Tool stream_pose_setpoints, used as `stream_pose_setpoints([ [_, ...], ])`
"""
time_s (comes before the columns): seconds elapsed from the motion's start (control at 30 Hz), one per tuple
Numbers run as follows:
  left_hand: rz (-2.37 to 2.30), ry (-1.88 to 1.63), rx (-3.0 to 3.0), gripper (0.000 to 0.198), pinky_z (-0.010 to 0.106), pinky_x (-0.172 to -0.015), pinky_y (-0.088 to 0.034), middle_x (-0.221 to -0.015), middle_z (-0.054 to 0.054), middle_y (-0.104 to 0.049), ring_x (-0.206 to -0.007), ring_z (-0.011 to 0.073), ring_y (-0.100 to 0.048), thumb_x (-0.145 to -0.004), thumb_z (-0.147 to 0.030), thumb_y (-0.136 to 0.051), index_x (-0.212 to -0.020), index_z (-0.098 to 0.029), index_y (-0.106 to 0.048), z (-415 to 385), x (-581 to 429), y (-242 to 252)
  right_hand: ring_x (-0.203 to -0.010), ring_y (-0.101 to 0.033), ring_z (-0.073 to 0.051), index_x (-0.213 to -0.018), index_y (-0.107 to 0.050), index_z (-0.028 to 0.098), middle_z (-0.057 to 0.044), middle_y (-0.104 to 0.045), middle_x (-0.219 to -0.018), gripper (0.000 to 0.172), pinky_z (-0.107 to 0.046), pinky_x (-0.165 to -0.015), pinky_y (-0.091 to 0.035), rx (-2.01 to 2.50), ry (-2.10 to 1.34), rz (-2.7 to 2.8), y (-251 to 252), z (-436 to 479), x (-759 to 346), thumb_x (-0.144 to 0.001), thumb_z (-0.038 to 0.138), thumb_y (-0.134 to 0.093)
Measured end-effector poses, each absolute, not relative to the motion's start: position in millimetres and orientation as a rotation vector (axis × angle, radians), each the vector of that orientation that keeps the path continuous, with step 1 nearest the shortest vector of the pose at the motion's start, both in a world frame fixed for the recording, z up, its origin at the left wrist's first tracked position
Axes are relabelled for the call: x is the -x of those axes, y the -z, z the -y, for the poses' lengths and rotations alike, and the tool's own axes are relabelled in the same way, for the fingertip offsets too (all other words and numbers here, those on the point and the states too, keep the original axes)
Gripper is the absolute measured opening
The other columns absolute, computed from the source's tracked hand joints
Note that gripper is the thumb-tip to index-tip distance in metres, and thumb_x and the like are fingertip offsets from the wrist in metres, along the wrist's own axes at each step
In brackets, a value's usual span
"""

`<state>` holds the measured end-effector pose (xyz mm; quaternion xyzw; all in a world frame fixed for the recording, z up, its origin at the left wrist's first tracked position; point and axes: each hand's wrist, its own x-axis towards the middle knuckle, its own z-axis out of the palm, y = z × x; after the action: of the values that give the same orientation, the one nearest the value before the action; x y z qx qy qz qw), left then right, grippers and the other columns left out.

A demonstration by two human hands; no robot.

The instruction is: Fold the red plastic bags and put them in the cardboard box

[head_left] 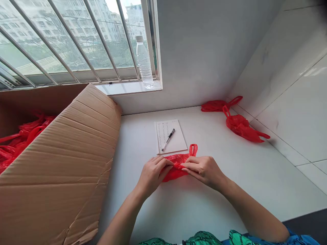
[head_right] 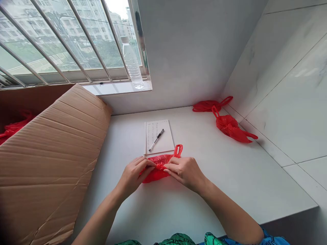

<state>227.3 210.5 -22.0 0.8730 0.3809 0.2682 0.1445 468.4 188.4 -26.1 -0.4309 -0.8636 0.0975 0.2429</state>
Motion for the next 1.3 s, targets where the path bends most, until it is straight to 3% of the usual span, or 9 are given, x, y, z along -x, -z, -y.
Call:
stream_pose_setpoints([
  [0.17, -1.167, -0.782, -2.436, 0.02, 0.027, -0.07, -0.044, -0.083, 0.002, -0.066, -0.074, 0.0142, -0.057, -0.098, -0.023, -0.045, -0.091, -0.02, -0.063, -220, -207, 13, -0.067, -0.062, -0.011, -0.103, -0.073, 0.03, 0.001, -0.074, -0.095, 0.024, -0.025, -0.057, -0.038, 1.163, -0.375, 2.25, 15, -190, -487, -0.098, 0.026, -0.05],
  [0.33, -1.354, -0.776, -2.32, 0.021, 0.027, -0.068, -0.046, -0.085, 0.001, -0.064, -0.077, 0.0148, -0.058, -0.099, -0.028, -0.043, -0.095, -0.022, -0.063, -222, -196, 7, -0.053, -0.05, -0.008, -0.095, -0.073, 0.029, 0.001, -0.072, -0.095, 0.022, -0.025, -0.053, -0.037, 1.215, -0.507, 2.156, 13, -192, -498, -0.095, 0.024, -0.052],
  [0.5, -1.302, -0.804, -2.448, 0.03, 0.03, -0.078, -0.049, -0.115, 0.006, -0.061, -0.097, 0.0188, -0.06, -0.093, -0.038, -0.057, -0.12, -0.025, -0.058, -212, -211, 7, -0.059, -0.051, -0.01, -0.089, -0.065, 0.026, 0.001, -0.068, -0.09, 0.015, -0.023, -0.052, -0.037, 1.272, -0.634, 2.109, 14, -191, -488, -0.089, 0.017, -0.053],
  [0.63, -1.161, -0.745, -2.653, 0.018, 0.032, -0.078, -0.047, -0.1, 0.003, -0.067, -0.089, 0.0185, -0.061, -0.094, -0.03, -0.058, -0.109, -0.025, -0.064, -206, -224, 13, -0.06, -0.053, -0.01, -0.098, -0.063, 0.026, 0.001, -0.069, -0.096, 0.011, -0.023, -0.055, -0.04, 1.277, -0.669, 2.13, 12, -188, -478, -0.088, 0.025, -0.059],
  [0.77, -1.115, -0.845, -2.697, 0.016, 0.031, -0.076, -0.045, -0.092, 0.001, -0.07, -0.082, 0.0161, -0.061, -0.094, -0.023, -0.056, -0.105, -0.026, -0.067, -204, -230, 19, -0.072, -0.06, -0.014, -0.104, -0.064, 0.026, -0.002, -0.07, -0.099, 0.02, -0.026, -0.062, -0.043, 1.228, -0.67, 2.127, 13, -184, -468, -0.09, 0.041, -0.061],
  [0.97, -1.205, -1.041, -2.386, 0.015, 0.033, -0.08, -0.046, -0.092, 0.002, -0.072, -0.084, 0.0171, -0.064, -0.093, -0.025, -0.058, -0.097, -0.027, -0.073, -202, -229, 10, -0.066, -0.053, -0.014, -0.09, -0.066, 0.025, -0.002, -0.065, -0.085, 0.016, -0.027, -0.058, -0.04, 1.174, -0.893, 1.876, 13, -183, -465, -0.095, 0.034, -0.053],
  [1.1, -1.204, -1.103, -2.039, 0.017, 0.028, -0.074, -0.05, -0.093, 0.004, -0.07, -0.085, 0.0169, -0.065, -0.094, -0.027, -0.057, -0.093, -0.023, -0.074, -203, -223, 4, -0.058, -0.043, -0.012, -0.081, -0.061, 0.023, 0.001, -0.058, -0.075, 0.016, -0.027, -0.054, -0.036, 1.173, -1.021, 1.664, 9, -184, -469, -0.093, 0.032, -0.056],
  [1.2, -1.169, -1.102, -1.984, 0.017, 0.027, -0.075, -0.05, -0.097, 0.004, -0.068, -0.088, 0.016, -0.064, -0.095, -0.023, -0.055, -0.099, -0.023, -0.071, -201, -223, 1, -0.057, -0.041, -0.011, -0.078, -0.057, 0.023, 0.003, -0.055, -0.071, 0.014, -0.026, -0.053, -0.035, 1.181, -1.024, 1.659, 6, -184, -469, -0.091, 0.029, -0.057],
  [1.3, -1.12, -1.039, -2.121, 0.02, 0.03, -0.083, -0.048, -0.102, 0.004, -0.066, -0.095, 0.017, -0.061, -0.092, -0.019, -0.056, -0.109, -0.024, -0.065, -197, -229, -1, -0.064, -0.048, -0.012, -0.083, -0.059, 0.023, 0.002, -0.059, -0.076, 0.01, -0.026, -0.058, -0.039, 1.207, -0.987, 1.723, 2, -182, -463, -0.089, 0.031, -0.062],
])
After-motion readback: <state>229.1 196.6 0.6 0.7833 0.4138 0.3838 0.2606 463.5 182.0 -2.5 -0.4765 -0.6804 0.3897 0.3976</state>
